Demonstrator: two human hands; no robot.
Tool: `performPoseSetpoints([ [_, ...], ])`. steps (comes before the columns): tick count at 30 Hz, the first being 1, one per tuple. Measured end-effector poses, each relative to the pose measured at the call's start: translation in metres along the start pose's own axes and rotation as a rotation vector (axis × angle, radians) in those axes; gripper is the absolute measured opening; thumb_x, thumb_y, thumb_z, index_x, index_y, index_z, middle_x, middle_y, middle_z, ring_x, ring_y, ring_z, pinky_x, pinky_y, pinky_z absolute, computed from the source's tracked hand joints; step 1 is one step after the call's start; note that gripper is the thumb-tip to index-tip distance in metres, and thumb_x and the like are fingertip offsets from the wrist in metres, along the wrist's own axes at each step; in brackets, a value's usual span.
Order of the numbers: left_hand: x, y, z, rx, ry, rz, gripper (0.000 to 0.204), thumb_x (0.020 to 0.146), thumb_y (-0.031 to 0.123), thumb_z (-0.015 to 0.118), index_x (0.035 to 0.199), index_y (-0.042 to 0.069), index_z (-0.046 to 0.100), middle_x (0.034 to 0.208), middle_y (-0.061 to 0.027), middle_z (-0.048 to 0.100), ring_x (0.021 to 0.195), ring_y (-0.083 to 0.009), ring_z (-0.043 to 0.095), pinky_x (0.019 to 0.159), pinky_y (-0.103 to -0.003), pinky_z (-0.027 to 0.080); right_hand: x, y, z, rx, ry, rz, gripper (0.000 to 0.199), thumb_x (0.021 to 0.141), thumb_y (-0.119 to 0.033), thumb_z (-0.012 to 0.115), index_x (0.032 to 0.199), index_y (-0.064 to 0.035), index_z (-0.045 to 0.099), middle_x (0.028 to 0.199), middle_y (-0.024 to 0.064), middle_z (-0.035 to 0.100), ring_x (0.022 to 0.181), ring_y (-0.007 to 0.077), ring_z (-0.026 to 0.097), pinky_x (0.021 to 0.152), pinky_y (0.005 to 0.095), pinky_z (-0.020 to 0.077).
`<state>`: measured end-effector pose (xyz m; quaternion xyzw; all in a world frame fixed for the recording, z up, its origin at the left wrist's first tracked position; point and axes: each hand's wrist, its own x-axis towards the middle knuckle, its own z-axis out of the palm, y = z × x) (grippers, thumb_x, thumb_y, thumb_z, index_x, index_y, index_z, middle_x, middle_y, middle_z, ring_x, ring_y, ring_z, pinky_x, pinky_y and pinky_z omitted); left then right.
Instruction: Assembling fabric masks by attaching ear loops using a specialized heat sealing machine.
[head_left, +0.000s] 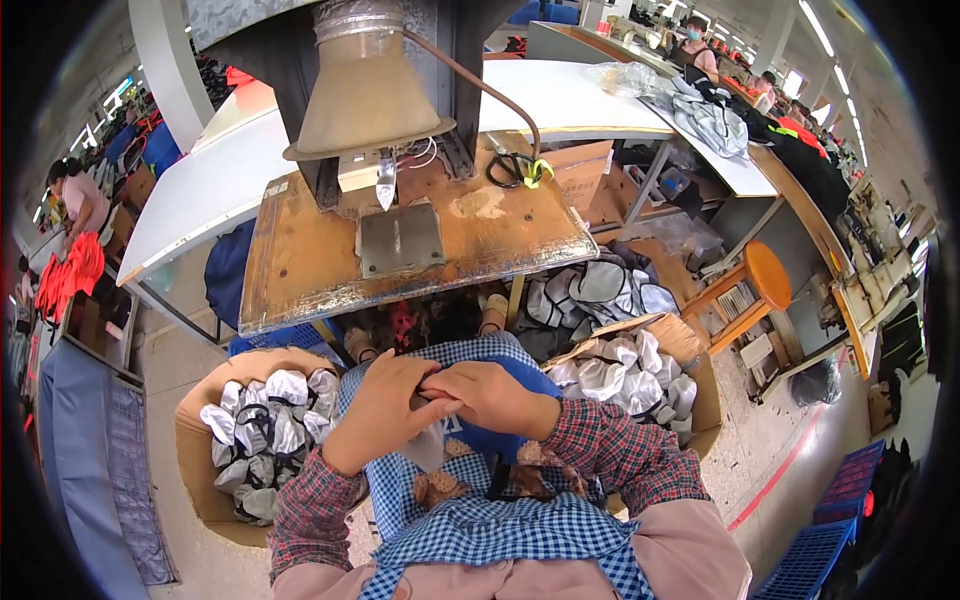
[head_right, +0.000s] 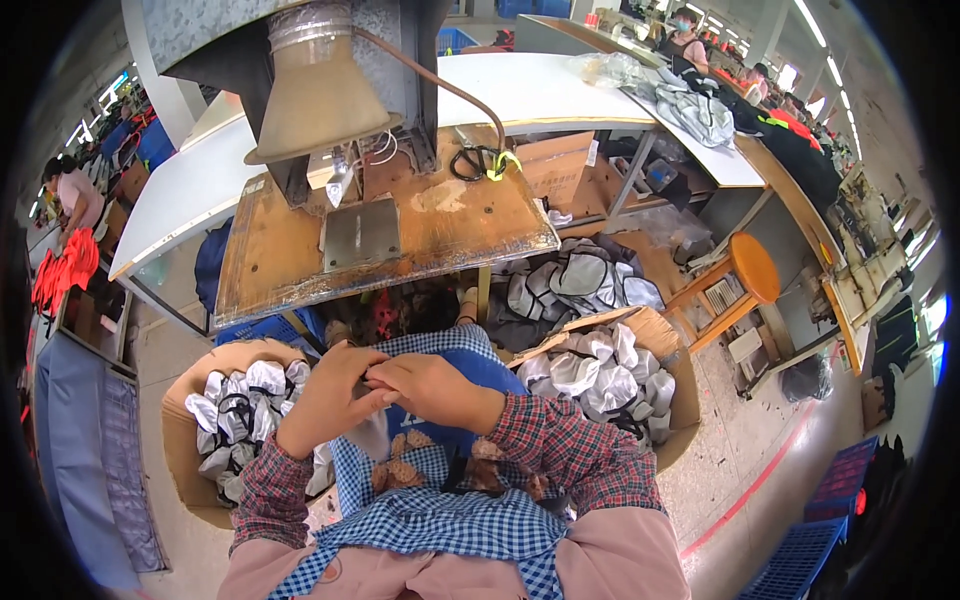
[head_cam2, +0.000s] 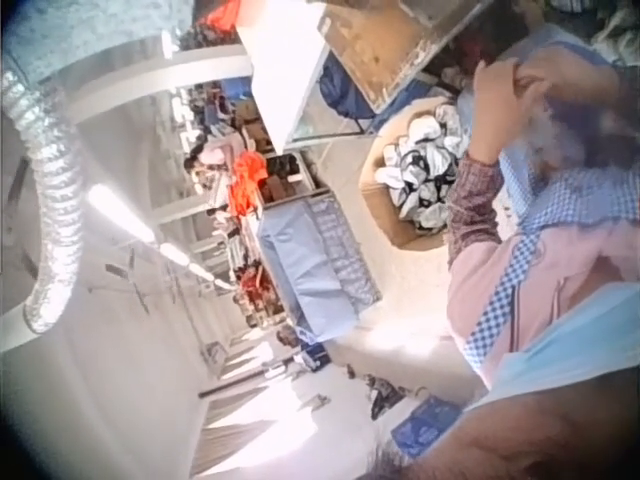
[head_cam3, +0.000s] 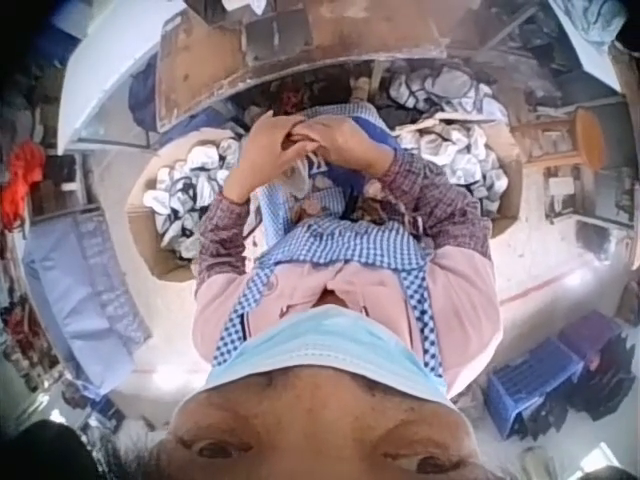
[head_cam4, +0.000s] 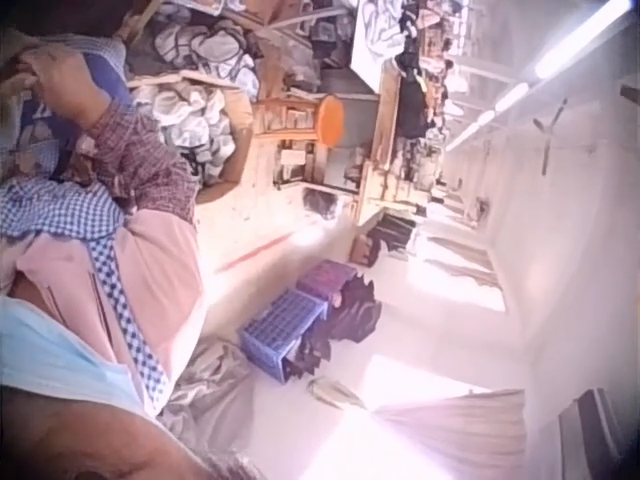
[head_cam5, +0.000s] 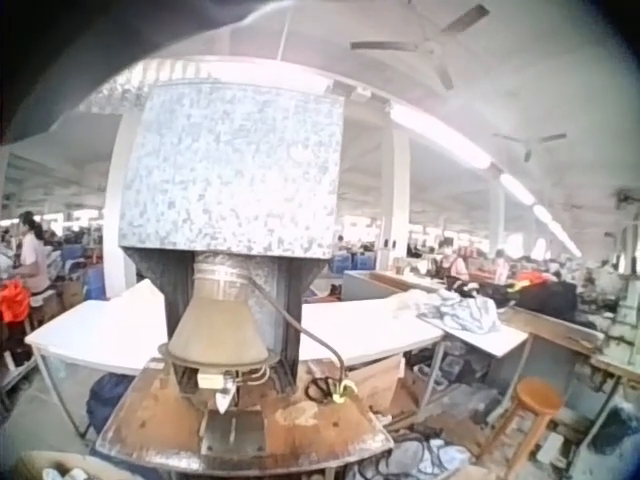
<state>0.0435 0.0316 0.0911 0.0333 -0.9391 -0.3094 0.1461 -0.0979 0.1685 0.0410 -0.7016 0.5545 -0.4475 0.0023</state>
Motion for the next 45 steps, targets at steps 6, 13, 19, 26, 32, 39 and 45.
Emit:
performPoseSetpoints([
  [6, -0.002, -0.008, 0.01, -0.225, -0.109, -0.176, 0.028, 0.072, 0.023, 0.078, 0.089, 0.004, 0.067, 0.083, -0.0146, 0.064, 0.075, -0.0343, 0.059, 0.066, -0.042, 0.045, 0.002, 0.002, 0.002, 0.057, 0.097, 0.068, 0.015, 0.085, -0.011, 0.068, 0.099, -0.0045, 0.065, 0.084, 0.0113, 0.066, 0.075, 0.0303, 0.065, 0.065, 0.0361, 0.0526],
  [13, 0.009, -0.029, 0.002, -0.25, 0.133, -0.061, 0.022, 0.068, 0.007, 0.068, 0.087, -0.001, 0.059, 0.081, -0.0121, 0.055, 0.075, -0.0261, 0.055, 0.067, -0.032, 0.044, 0.02, 0.001, -0.014, 0.296, 0.154, 0.446, 0.012, 0.092, -0.009, 0.064, 0.096, 0.0018, 0.066, 0.086, 0.01, 0.068, 0.075, 0.0146, 0.068, 0.067, 0.0254, 0.053],
  [19, 0.012, -0.028, -0.013, -0.408, -0.082, -0.254, 0.025, 0.066, 0.01, 0.063, 0.087, -0.004, 0.058, 0.074, -0.0129, 0.054, 0.067, -0.0189, 0.052, 0.065, -0.032, 0.044, 0.027, 0.003, -0.015, 0.164, 0.089, 0.324, 0.013, 0.09, -0.007, 0.064, 0.101, -0.0006, 0.064, 0.088, 0.0121, 0.067, 0.079, 0.0247, 0.067, 0.071, 0.0308, 0.0536],
  [26, 0.017, -0.043, -0.022, -0.58, -0.254, -0.251, 0.036, 0.068, 0.012, 0.061, 0.101, -0.003, 0.065, 0.073, -0.0075, 0.063, 0.066, -0.0117, 0.055, 0.062, -0.029, 0.046, 0.047, 0.004, -0.036, -0.193, -0.143, -0.141, 0.033, 0.085, -0.011, 0.066, 0.118, -0.0064, 0.059, 0.106, 0.0087, 0.062, 0.093, 0.025, 0.064, 0.076, 0.0341, 0.0541],
  [32, 0.029, -0.041, -0.03, -0.512, -0.443, -0.373, 0.033, 0.067, 0.012, 0.06, 0.095, -0.005, 0.063, 0.078, -0.0057, 0.062, 0.074, -0.0112, 0.053, 0.069, -0.027, 0.045, 0.052, 0.014, -0.043, -0.227, -0.355, -0.183, 0.033, 0.087, -0.016, 0.063, 0.118, -0.0069, 0.058, 0.094, 0.0082, 0.058, 0.086, 0.0256, 0.063, 0.073, 0.035, 0.0533],
  [39, 0.045, -0.05, -0.041, -0.44, -0.451, -0.298, 0.033, 0.069, 0.016, 0.06, 0.095, -0.004, 0.063, 0.079, -0.0033, 0.061, 0.077, -0.0109, 0.054, 0.071, -0.026, 0.045, 0.06, 0.033, -0.047, -0.029, -0.26, -0.072, 0.016, 0.089, -0.018, 0.063, 0.097, -0.0051, 0.062, 0.084, 0.0122, 0.061, 0.078, 0.0314, 0.062, 0.069, 0.0392, 0.0515],
  [45, 0.07, -0.067, -0.062, -0.581, -0.282, -0.382, 0.038, 0.07, 0.016, 0.059, 0.104, -0.002, 0.062, 0.088, -0.0032, 0.061, 0.079, -0.0102, 0.055, 0.074, -0.024, 0.046, 0.084, 0.057, -0.046, 0.026, -0.065, 0.081, 0.016, 0.092, -0.017, 0.062, 0.092, -0.0015, 0.061, 0.08, 0.0151, 0.062, 0.074, 0.0335, 0.062, 0.066, 0.0383, 0.0498],
])
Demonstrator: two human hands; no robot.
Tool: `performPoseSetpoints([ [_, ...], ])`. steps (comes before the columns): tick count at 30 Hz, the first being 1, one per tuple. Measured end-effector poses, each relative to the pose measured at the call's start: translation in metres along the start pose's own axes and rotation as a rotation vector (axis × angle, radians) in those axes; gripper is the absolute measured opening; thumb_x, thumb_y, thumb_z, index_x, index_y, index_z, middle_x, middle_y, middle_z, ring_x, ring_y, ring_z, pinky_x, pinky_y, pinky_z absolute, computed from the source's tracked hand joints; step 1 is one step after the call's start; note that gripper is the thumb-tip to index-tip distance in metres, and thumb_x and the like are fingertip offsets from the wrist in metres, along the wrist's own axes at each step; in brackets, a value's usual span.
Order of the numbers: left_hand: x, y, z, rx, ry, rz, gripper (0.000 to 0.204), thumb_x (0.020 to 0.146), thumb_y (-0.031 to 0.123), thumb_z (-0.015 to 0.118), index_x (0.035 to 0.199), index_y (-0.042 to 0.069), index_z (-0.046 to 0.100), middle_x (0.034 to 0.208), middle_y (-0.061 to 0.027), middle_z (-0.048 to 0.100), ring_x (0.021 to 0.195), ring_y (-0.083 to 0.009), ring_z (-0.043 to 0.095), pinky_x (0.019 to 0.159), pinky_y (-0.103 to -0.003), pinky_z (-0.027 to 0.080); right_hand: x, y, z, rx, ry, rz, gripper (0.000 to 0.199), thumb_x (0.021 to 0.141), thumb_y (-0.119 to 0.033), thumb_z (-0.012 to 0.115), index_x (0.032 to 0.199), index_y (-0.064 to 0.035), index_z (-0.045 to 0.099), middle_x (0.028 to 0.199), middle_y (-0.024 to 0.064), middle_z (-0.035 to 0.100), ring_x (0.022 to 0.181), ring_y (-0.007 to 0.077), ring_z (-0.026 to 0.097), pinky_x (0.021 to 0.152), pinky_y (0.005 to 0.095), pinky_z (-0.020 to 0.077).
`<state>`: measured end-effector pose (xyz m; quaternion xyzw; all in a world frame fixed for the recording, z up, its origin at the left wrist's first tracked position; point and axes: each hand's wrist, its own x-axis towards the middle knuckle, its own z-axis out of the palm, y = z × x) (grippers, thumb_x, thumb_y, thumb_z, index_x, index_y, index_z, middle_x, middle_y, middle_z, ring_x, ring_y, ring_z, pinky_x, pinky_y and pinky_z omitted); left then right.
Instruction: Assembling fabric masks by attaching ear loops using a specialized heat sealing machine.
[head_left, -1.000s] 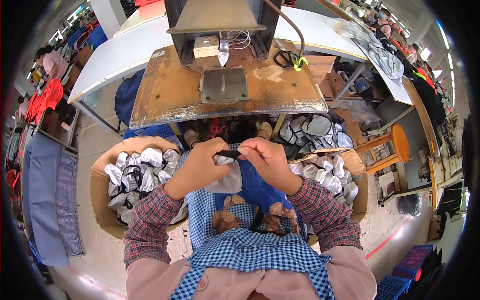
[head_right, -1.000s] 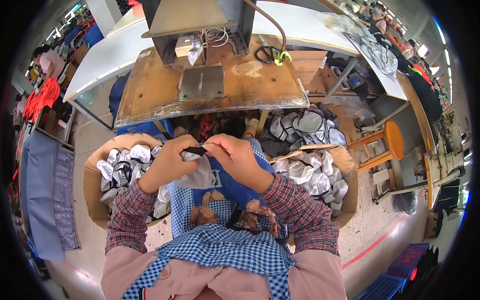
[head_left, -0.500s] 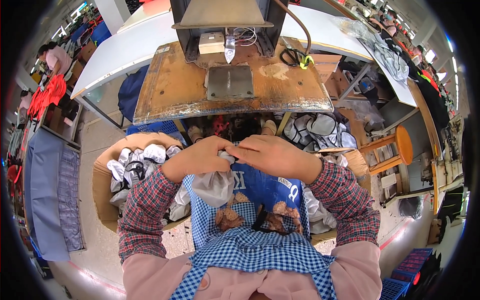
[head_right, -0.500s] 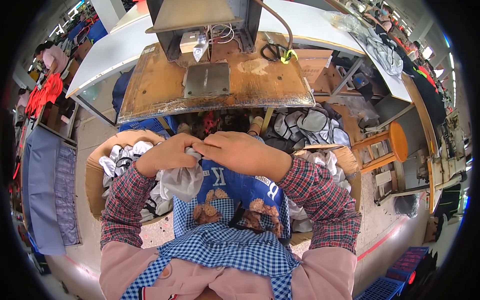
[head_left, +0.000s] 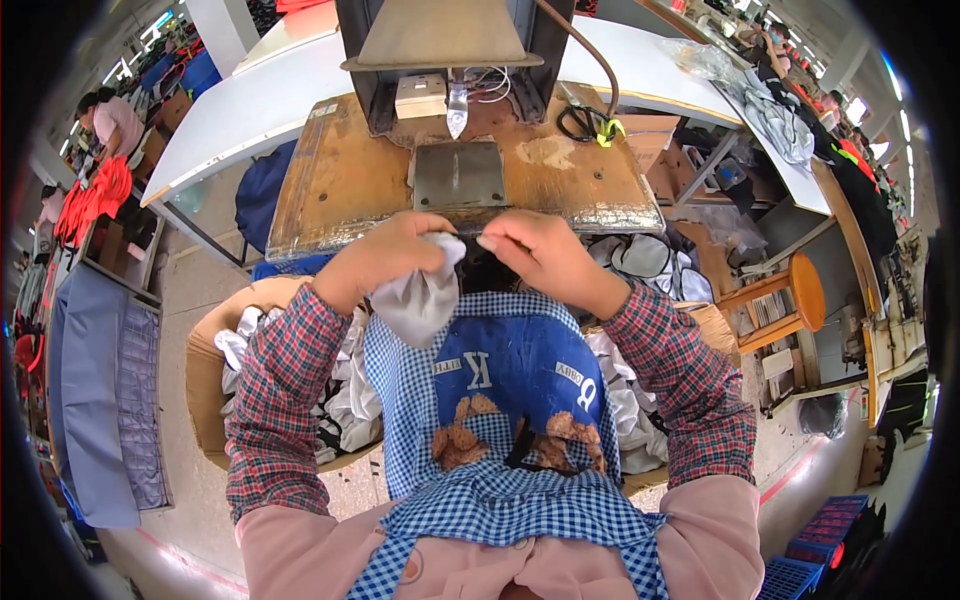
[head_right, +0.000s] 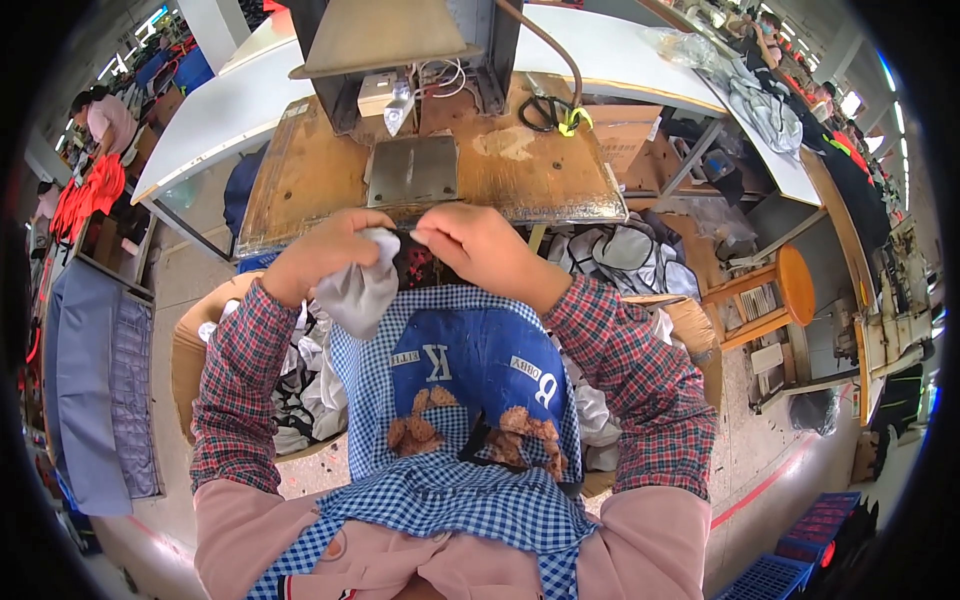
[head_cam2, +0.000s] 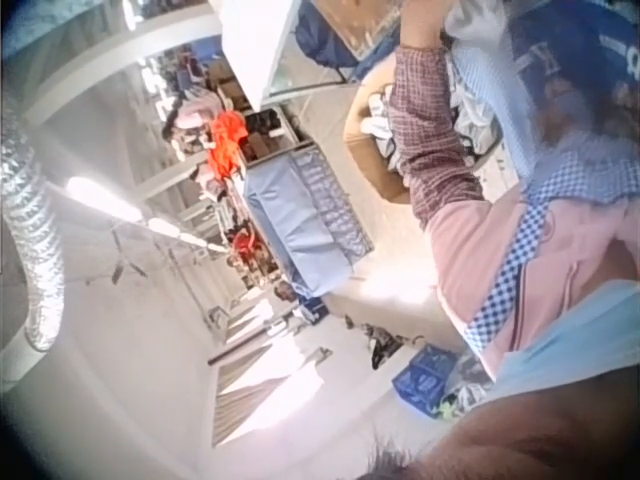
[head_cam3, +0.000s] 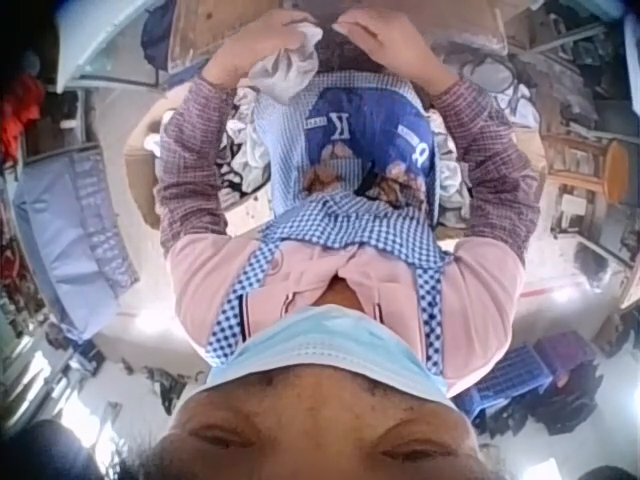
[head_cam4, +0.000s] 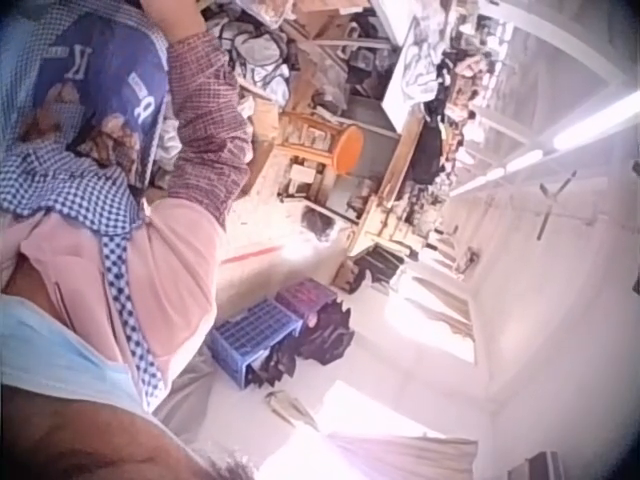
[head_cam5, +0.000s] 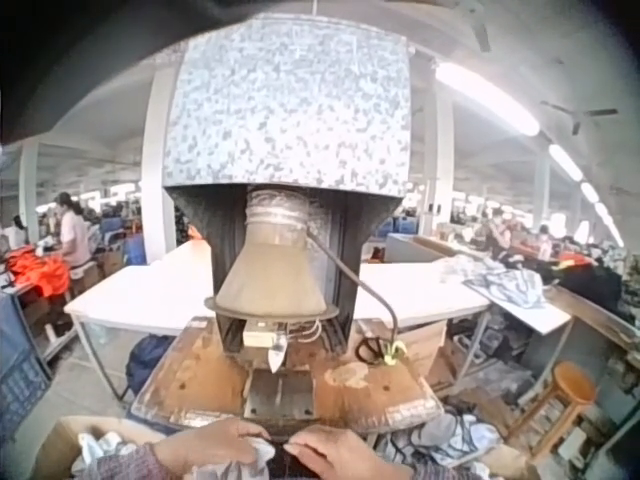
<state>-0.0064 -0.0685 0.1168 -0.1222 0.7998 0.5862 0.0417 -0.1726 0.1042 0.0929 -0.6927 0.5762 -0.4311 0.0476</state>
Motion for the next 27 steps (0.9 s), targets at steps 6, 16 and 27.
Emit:
performPoseSetpoints([
  [6, 0.038, -0.011, -0.043, -0.208, 0.093, -0.034, 0.043, 0.065, 0.011, 0.054, 0.105, -0.004, 0.061, 0.087, -0.004, 0.061, 0.074, -0.0116, 0.057, 0.068, -0.023, 0.047, 0.027, 0.029, 0.004, 0.165, 0.098, 0.262, 0.016, 0.093, -0.015, 0.061, 0.092, 0.0007, 0.061, 0.067, 0.0107, 0.057, 0.057, 0.0152, 0.052, 0.055, 0.0298, 0.0438],
  [16, 0.089, -0.028, -0.09, 0.037, 0.152, 0.198, 0.011, 0.067, 0.01, 0.05, 0.06, 0.002, 0.05, 0.065, -0.002, 0.048, 0.061, -0.0119, 0.043, 0.058, -0.026, 0.039, 0.067, 0.071, 0.005, 0.237, 0.063, 0.342, 0.022, 0.098, -0.022, 0.058, 0.095, -0.0011, 0.061, 0.074, -0.0013, 0.058, 0.069, 0.0056, 0.056, 0.065, 0.0234, 0.0498],
  [27, 0.098, -0.018, -0.103, -0.072, 0.215, 0.126, 0.018, 0.08, 0.014, 0.052, 0.063, 0.006, 0.051, 0.068, 0.0009, 0.05, 0.066, -0.0084, 0.046, 0.061, -0.024, 0.04, 0.091, 0.093, 0.002, 0.265, 0.139, 0.29, 0.025, 0.096, -0.023, 0.061, 0.09, 0.0004, 0.063, 0.068, 0.002, 0.059, 0.061, 0.0084, 0.056, 0.059, 0.0257, 0.0488],
])
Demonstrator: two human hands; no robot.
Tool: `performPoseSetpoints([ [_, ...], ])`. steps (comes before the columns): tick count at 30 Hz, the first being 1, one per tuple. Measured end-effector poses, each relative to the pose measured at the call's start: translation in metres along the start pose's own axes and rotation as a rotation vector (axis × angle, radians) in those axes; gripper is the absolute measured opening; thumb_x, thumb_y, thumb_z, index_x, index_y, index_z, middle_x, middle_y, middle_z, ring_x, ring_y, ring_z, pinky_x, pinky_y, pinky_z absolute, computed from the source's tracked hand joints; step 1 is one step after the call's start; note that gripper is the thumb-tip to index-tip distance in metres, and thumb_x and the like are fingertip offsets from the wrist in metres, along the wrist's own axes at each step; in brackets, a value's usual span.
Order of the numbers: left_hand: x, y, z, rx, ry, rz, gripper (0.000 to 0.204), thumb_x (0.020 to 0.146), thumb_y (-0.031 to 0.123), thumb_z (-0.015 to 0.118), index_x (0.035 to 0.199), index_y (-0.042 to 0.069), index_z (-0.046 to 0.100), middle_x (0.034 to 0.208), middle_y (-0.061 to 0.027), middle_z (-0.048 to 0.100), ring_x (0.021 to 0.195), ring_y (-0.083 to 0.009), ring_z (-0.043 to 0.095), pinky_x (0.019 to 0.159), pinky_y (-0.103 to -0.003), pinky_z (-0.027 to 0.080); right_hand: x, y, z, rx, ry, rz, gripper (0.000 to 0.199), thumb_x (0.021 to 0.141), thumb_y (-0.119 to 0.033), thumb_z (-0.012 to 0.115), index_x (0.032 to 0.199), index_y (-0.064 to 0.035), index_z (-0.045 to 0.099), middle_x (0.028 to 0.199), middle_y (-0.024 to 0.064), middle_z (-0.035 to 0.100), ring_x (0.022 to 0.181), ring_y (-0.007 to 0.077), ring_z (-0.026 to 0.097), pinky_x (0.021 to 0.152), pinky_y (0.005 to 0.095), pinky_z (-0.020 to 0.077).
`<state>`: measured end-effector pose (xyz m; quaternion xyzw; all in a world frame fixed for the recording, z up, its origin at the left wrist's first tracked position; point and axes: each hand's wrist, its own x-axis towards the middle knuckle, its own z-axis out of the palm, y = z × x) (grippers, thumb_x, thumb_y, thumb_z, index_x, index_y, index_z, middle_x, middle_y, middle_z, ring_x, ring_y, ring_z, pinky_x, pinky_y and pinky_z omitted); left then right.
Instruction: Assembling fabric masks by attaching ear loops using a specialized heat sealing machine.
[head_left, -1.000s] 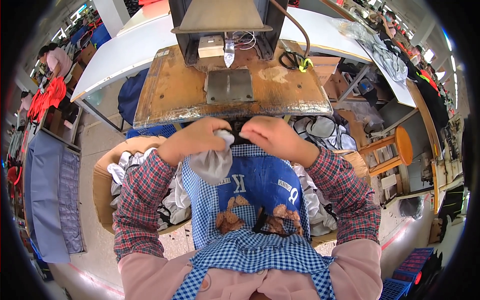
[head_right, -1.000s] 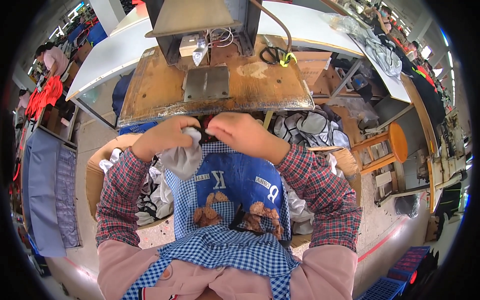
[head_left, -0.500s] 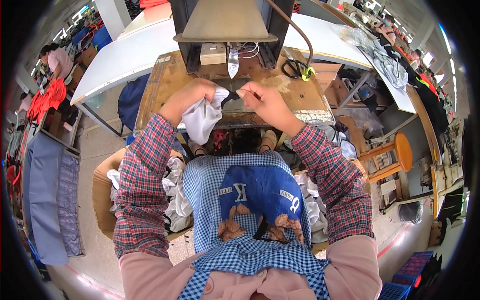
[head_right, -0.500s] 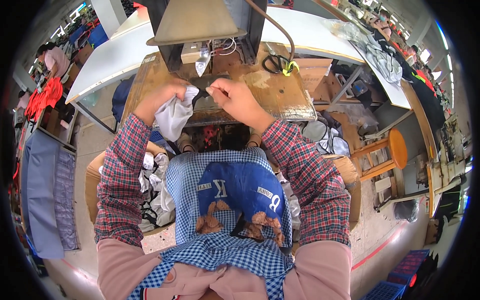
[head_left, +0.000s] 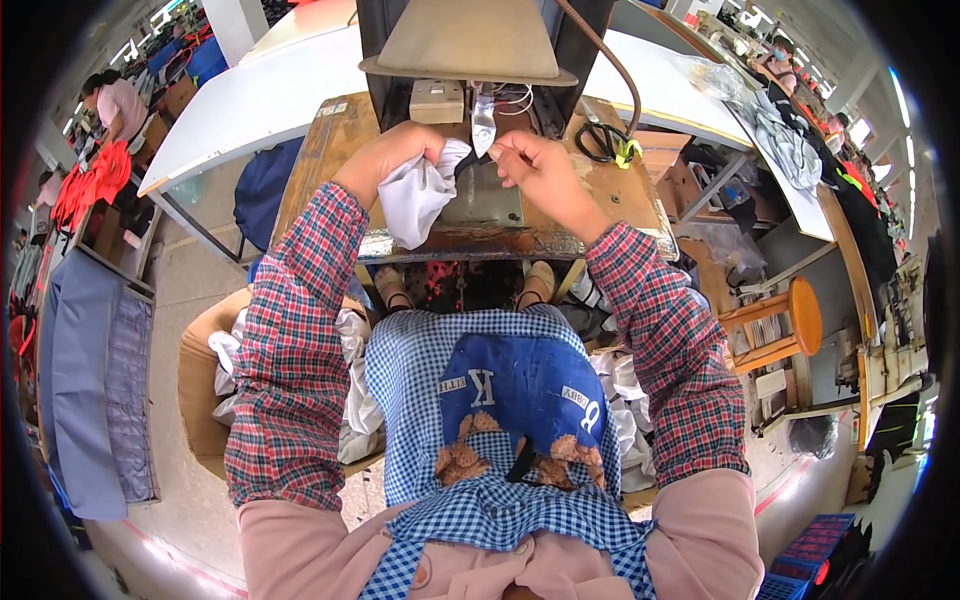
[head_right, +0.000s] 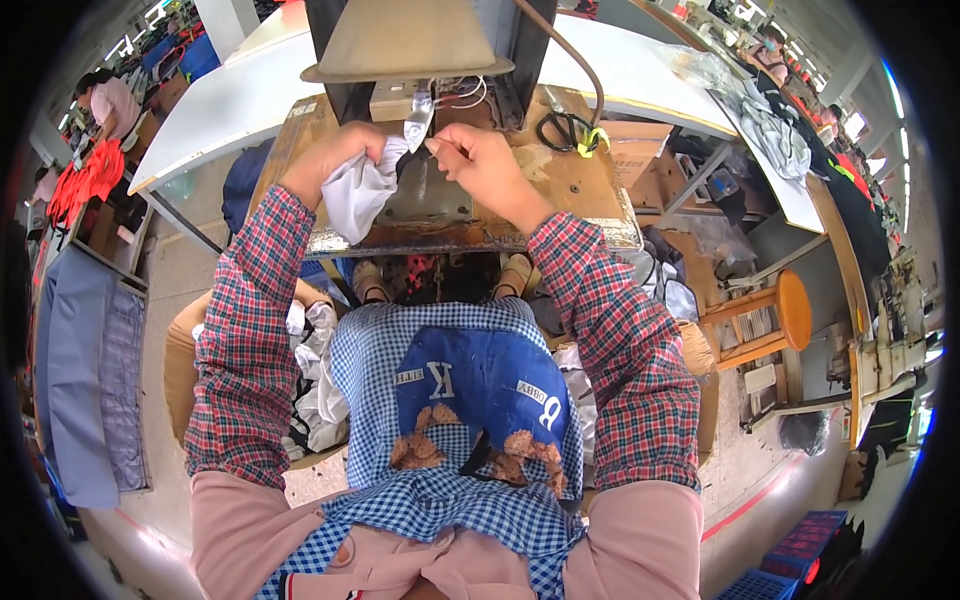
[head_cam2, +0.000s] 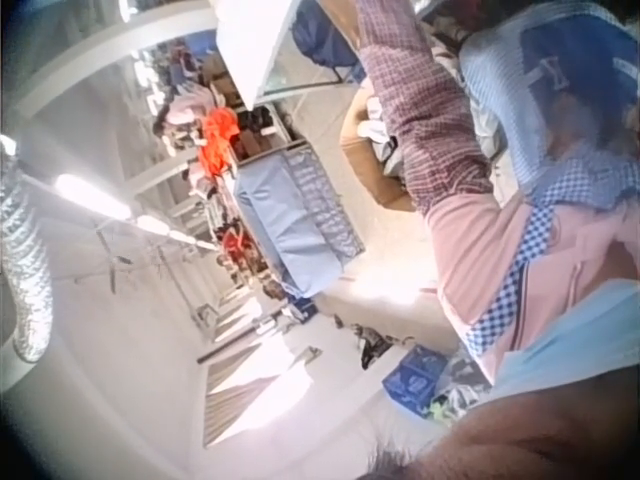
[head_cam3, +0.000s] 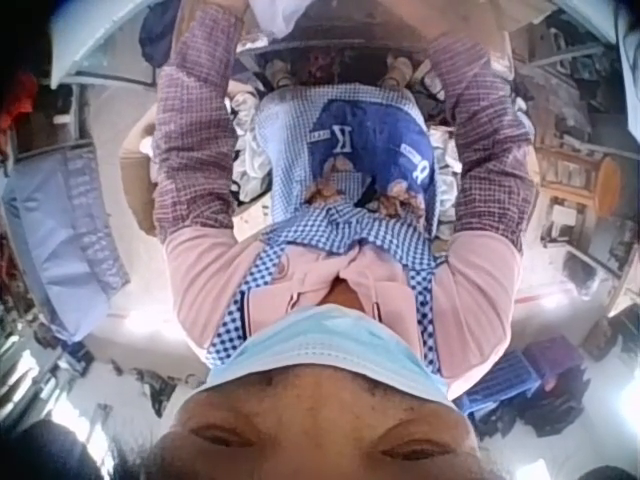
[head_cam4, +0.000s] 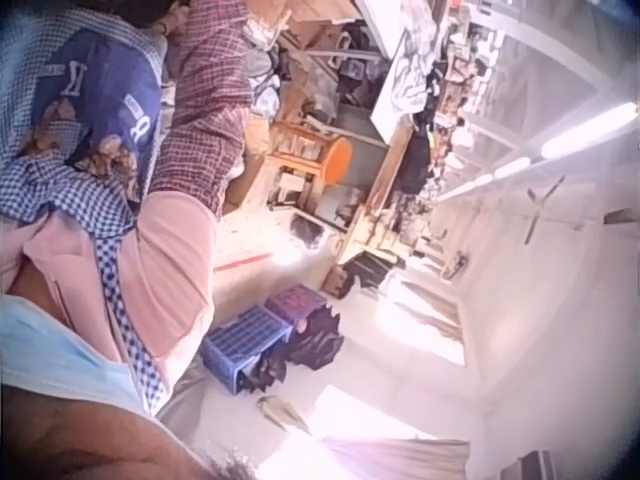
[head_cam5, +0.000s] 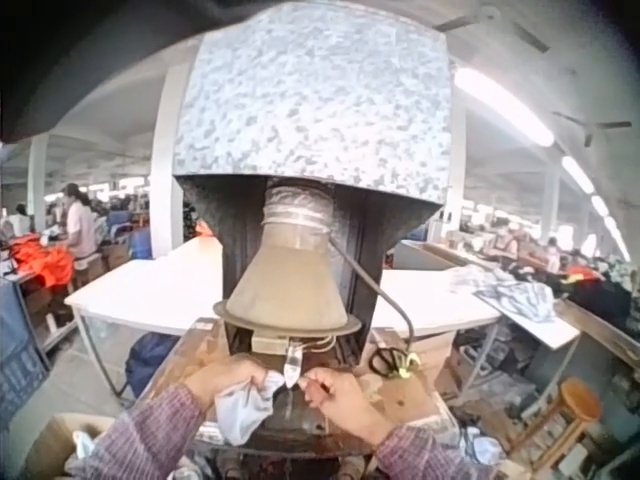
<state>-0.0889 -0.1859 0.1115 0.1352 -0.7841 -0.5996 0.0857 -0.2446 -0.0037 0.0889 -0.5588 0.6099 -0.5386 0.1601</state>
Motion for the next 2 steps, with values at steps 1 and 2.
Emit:
performPoseSetpoints([
  [1, 0.0037, -0.0007, 0.0005, -0.015, 0.039, -0.036, 0.014, 0.073, 0.012, 0.054, 0.061, 0.006, 0.054, 0.062, -0.0008, 0.052, 0.056, -0.0106, 0.046, 0.054, -0.027, 0.038, 0.0014, -0.0003, 0.0007, 0.012, 0.002, -0.001, 0.024, 0.096, -0.023, 0.06, 0.091, 0.0002, 0.063, 0.068, 0.0019, 0.059, 0.061, 0.0086, 0.057, 0.059, 0.0257, 0.0489],
  [2, 0.0068, -0.0007, -0.0011, -0.03, 0.078, -0.072, 0.01, 0.066, 0.011, 0.056, 0.058, 0.005, 0.058, 0.056, -0.0024, 0.053, 0.046, -0.0128, 0.046, 0.047, -0.03, 0.036, 0.0019, -0.0005, 0.0022, 0.014, -0.002, -0.002, 0.024, 0.096, -0.023, 0.06, 0.091, 0.0002, 0.063, 0.068, 0.0019, 0.059, 0.061, 0.0086, 0.057, 0.059, 0.0257, 0.0489],
])
